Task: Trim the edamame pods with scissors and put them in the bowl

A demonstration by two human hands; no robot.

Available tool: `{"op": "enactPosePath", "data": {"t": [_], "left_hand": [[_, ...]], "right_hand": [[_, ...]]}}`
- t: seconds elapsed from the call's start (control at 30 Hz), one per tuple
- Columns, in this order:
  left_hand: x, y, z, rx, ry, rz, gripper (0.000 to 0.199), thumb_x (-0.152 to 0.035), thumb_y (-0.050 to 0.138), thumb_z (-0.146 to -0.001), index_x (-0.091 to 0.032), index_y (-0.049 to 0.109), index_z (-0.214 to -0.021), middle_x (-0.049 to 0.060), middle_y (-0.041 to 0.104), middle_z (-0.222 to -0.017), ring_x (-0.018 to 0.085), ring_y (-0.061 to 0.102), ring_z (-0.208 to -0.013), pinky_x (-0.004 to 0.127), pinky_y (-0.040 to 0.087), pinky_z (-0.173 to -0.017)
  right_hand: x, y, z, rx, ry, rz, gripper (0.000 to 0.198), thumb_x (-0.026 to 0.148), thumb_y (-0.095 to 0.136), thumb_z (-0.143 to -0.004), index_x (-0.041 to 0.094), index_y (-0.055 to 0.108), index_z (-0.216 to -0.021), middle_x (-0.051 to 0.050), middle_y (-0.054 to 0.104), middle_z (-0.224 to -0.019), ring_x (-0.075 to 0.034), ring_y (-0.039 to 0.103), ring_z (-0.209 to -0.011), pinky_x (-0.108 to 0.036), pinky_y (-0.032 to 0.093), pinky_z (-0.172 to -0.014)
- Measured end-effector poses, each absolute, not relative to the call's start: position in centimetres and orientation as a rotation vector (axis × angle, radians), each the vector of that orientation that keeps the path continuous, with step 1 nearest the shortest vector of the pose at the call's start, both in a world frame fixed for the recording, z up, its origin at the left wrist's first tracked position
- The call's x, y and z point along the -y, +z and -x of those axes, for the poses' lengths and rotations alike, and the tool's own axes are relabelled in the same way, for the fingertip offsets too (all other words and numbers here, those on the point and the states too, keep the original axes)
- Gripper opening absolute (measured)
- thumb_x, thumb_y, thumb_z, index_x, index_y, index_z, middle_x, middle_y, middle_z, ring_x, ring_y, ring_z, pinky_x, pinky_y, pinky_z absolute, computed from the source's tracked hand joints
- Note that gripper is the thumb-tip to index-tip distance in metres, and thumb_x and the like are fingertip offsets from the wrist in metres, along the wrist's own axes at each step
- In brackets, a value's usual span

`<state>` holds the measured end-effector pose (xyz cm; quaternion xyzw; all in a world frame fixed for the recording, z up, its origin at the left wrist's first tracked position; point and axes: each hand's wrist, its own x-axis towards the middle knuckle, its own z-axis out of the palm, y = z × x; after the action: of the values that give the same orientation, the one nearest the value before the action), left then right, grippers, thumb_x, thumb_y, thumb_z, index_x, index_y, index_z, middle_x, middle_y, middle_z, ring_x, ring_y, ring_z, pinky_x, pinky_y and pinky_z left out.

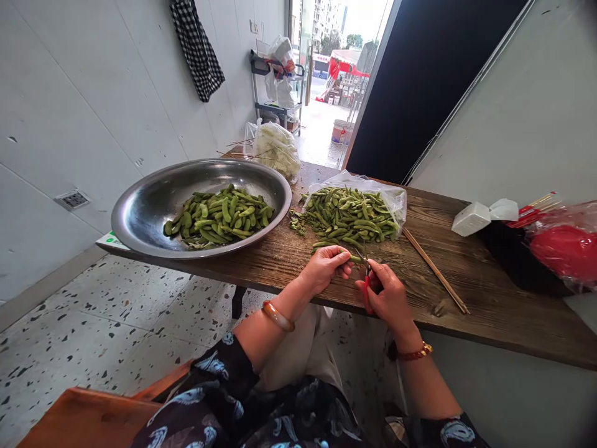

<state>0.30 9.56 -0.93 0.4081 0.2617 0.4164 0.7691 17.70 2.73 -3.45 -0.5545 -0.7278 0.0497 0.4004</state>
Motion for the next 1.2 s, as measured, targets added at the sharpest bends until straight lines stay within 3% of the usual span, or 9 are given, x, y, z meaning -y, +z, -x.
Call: {"op": "enactPosePath", "data": {"t": [0.27, 0.5, 0.67, 0.9, 1.03, 1.2], "left_hand": [[-9.6, -1.0, -0.4, -0.548, 0.923, -0.882, 0.028, -0.034, 0.072, -0.073, -0.011, 0.055, -0.076, 0.002, 0.062, -0.068, 0.008, 0.056, -0.052, 0.019, 0.045, -0.048], [-10.3, -0.3, 0.8, -0.497, 1.083, -0.639, 0.017, -0.026, 0.062, -0.077, -0.015, 0.049, -0.078, 0.004, 0.065, -0.078, 0.016, 0.066, -0.067, 0.03, 0.053, -0.065], [-11.3, 0.4, 2.3, -0.736, 1.132, -0.925, 0.014, -0.03, 0.061, -0.077, -0.017, 0.055, -0.079, -0.005, 0.05, -0.059, 0.005, 0.041, -0.044, 0.018, 0.033, -0.045], [-11.2, -0.4, 1.0, -1.299, 0.811, -2.112, 0.004, -0.024, 0.067, -0.073, -0.02, 0.068, -0.075, 0.003, 0.062, -0.076, 0.017, 0.056, -0.075, 0.027, 0.041, -0.071], [-11.1, -1.1, 0.7, -1.387, 0.726, -2.228, 0.006, -0.021, 0.061, -0.077, -0.021, 0.067, -0.078, 0.006, 0.063, -0.086, 0.019, 0.058, -0.083, 0.029, 0.041, -0.075], [-11.4, -0.9, 1.4, -1.17, 1.027, -1.948, 0.003, -0.018, 0.063, -0.075, -0.017, 0.064, -0.077, 0.003, 0.059, -0.081, 0.016, 0.055, -0.082, 0.027, 0.04, -0.078]], "right_hand": [[-2.6, -3.6, -17.6, 1.819, 0.082, 1.428, 0.041, 0.041, 0.057, -0.087, 0.017, 0.058, -0.12, -0.003, 0.06, -0.081, -0.015, 0.055, -0.068, -0.029, 0.049, -0.066], [-2.9, -3.6, -17.9, 1.669, 0.111, 1.48, 0.044, 0.045, 0.059, -0.085, 0.017, 0.06, -0.119, -0.004, 0.064, -0.084, -0.016, 0.058, -0.07, -0.031, 0.051, -0.068], [-2.8, -3.3, -17.7, 1.682, 0.131, 1.49, 0.045, 0.046, 0.059, -0.084, 0.016, 0.061, -0.117, -0.005, 0.064, -0.084, -0.016, 0.058, -0.069, -0.029, 0.05, -0.066], [-2.7, -3.2, -17.6, 1.701, 0.144, 1.483, 0.044, 0.045, 0.058, -0.085, 0.018, 0.06, -0.119, -0.004, 0.061, -0.081, -0.016, 0.057, -0.068, -0.03, 0.05, -0.065], [-2.6, -3.1, -17.6, 1.709, 0.158, 1.482, 0.043, 0.045, 0.058, -0.085, 0.018, 0.06, -0.119, -0.004, 0.062, -0.083, -0.016, 0.058, -0.069, -0.03, 0.05, -0.065], [-2.7, -3.1, -17.6, 1.709, 0.18, 1.474, 0.044, 0.044, 0.06, -0.085, 0.017, 0.059, -0.12, -0.002, 0.059, -0.079, -0.015, 0.056, -0.068, -0.029, 0.05, -0.066]]}}
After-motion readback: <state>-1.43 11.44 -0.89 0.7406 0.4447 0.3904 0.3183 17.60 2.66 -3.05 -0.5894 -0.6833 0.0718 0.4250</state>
